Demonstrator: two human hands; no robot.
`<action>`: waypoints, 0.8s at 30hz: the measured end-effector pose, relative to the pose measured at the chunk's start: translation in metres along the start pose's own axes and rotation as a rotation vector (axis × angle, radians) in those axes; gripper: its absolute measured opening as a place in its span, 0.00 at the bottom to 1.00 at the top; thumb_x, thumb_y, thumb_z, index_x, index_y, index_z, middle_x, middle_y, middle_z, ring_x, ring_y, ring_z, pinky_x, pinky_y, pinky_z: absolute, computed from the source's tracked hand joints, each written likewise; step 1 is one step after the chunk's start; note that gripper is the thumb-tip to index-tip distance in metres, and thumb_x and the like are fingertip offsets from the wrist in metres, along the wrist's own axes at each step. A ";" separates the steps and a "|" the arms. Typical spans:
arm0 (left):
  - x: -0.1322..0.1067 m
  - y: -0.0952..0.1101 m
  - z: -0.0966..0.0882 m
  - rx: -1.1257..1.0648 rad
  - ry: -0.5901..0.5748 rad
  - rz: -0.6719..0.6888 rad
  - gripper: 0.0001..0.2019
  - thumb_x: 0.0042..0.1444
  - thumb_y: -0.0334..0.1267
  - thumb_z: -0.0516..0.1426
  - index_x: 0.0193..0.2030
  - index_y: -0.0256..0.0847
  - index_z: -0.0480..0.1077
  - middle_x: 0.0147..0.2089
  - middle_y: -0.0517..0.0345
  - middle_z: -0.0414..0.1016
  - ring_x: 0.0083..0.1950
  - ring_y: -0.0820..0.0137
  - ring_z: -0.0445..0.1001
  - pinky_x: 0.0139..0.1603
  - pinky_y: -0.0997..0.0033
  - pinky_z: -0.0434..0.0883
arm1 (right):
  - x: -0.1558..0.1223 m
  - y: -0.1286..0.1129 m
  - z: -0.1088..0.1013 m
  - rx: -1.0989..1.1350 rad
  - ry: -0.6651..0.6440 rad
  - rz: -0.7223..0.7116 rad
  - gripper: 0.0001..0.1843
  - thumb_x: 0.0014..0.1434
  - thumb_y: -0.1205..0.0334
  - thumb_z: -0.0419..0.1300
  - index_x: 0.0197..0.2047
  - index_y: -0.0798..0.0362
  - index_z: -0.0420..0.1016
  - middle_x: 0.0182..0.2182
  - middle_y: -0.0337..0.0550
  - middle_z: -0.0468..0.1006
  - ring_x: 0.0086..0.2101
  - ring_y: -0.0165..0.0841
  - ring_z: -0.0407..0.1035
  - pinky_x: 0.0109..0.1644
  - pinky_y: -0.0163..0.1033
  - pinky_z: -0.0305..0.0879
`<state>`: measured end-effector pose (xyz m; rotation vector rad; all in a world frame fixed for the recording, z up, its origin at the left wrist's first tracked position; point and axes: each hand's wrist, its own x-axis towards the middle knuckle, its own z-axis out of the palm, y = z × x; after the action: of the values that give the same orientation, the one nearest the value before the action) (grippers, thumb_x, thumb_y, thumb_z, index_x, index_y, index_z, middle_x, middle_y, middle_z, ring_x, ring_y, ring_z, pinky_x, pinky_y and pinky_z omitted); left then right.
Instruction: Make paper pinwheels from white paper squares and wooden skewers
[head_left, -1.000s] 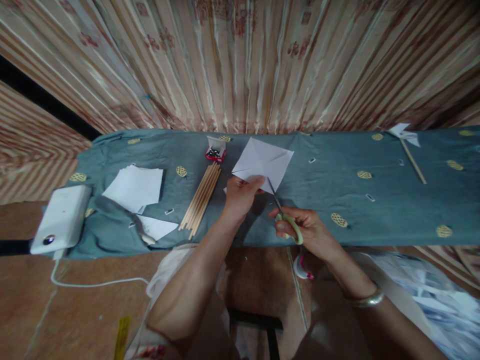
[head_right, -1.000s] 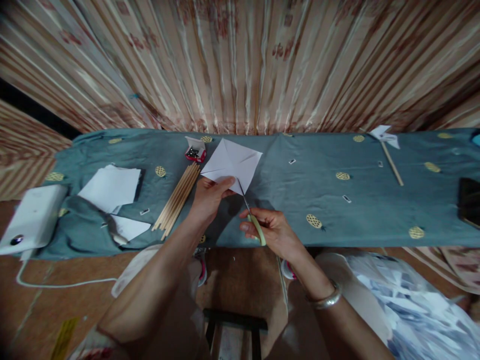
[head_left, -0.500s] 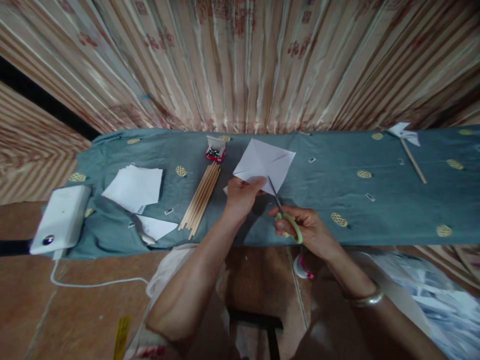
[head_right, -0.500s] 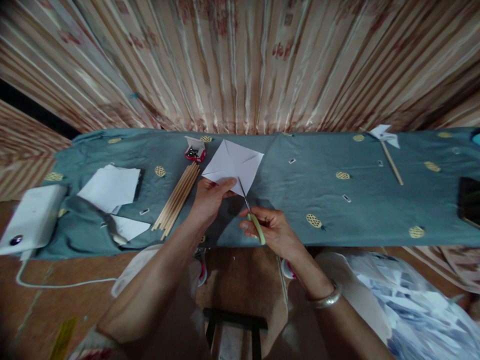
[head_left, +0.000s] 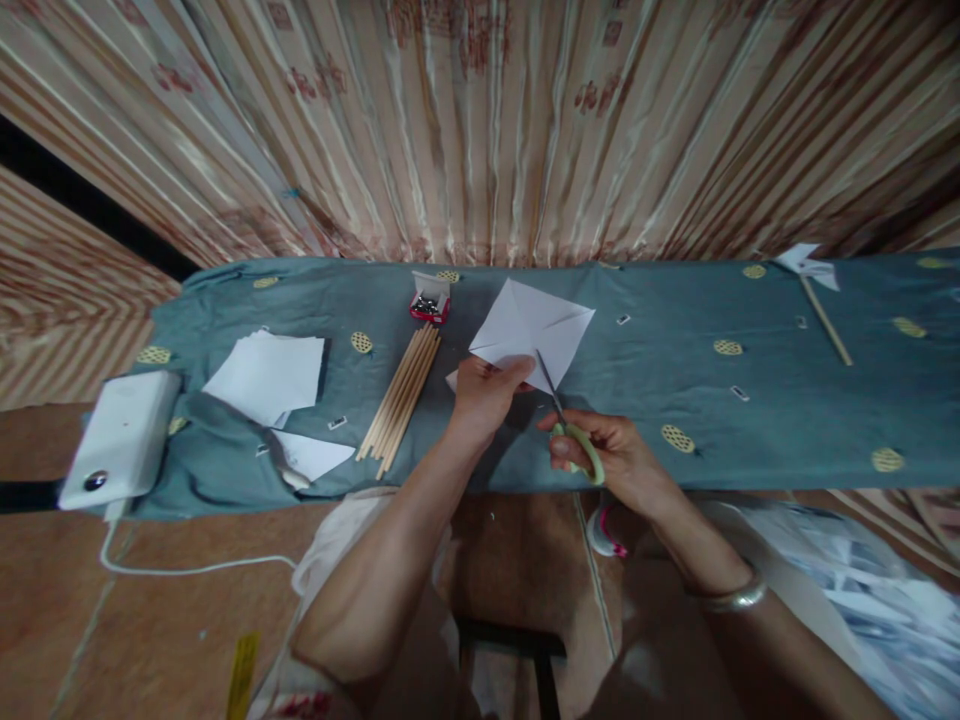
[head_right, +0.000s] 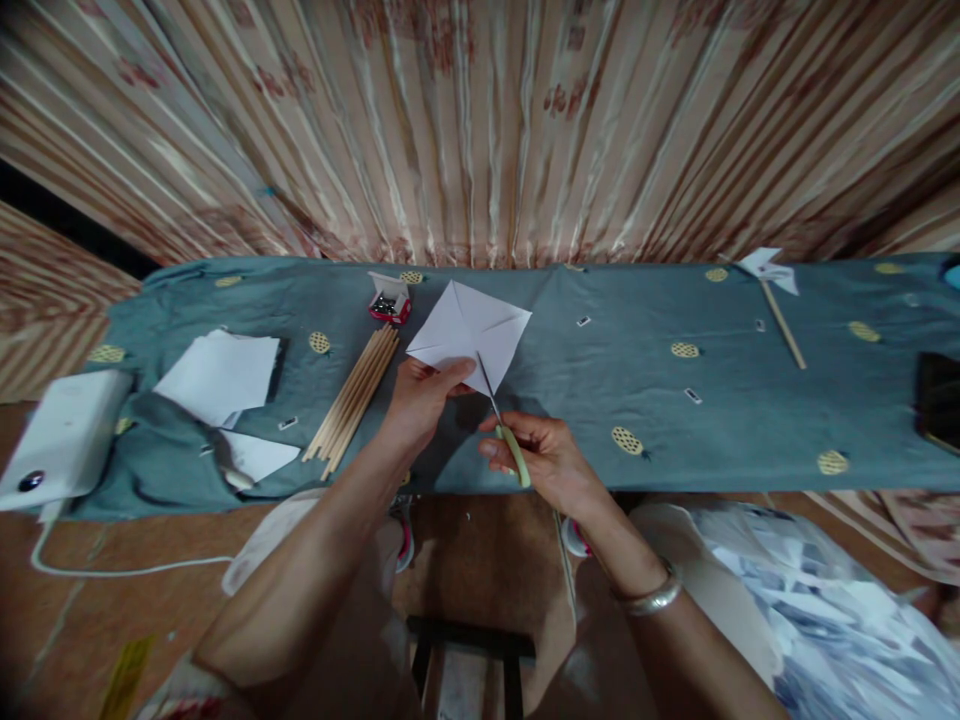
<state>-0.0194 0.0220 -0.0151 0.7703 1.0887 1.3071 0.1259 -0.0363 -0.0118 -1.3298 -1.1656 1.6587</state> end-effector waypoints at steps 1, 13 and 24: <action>0.000 0.000 0.000 -0.002 -0.003 0.004 0.08 0.36 0.36 0.64 0.27 0.37 0.74 0.25 0.60 0.75 0.25 0.71 0.72 0.26 0.73 0.71 | 0.000 0.000 0.000 0.002 0.000 0.001 0.23 0.37 0.45 0.72 0.32 0.53 0.80 0.18 0.34 0.71 0.20 0.25 0.64 0.24 0.32 0.62; -0.001 -0.001 0.001 -0.025 -0.011 0.010 0.07 0.37 0.35 0.64 0.27 0.38 0.73 0.25 0.61 0.75 0.24 0.72 0.72 0.26 0.73 0.71 | 0.000 -0.002 0.002 0.037 0.034 0.048 0.24 0.34 0.46 0.74 0.30 0.53 0.79 0.18 0.34 0.72 0.20 0.25 0.65 0.23 0.30 0.62; -0.002 -0.002 0.002 0.019 -0.016 0.014 0.08 0.37 0.37 0.64 0.26 0.38 0.72 0.26 0.61 0.75 0.26 0.71 0.73 0.27 0.73 0.71 | 0.000 -0.002 0.002 0.034 0.030 0.039 0.23 0.35 0.45 0.73 0.31 0.53 0.79 0.19 0.34 0.72 0.21 0.25 0.65 0.23 0.31 0.62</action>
<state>-0.0171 0.0196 -0.0156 0.8022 1.0865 1.3018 0.1243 -0.0360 -0.0094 -1.3597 -1.0962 1.6731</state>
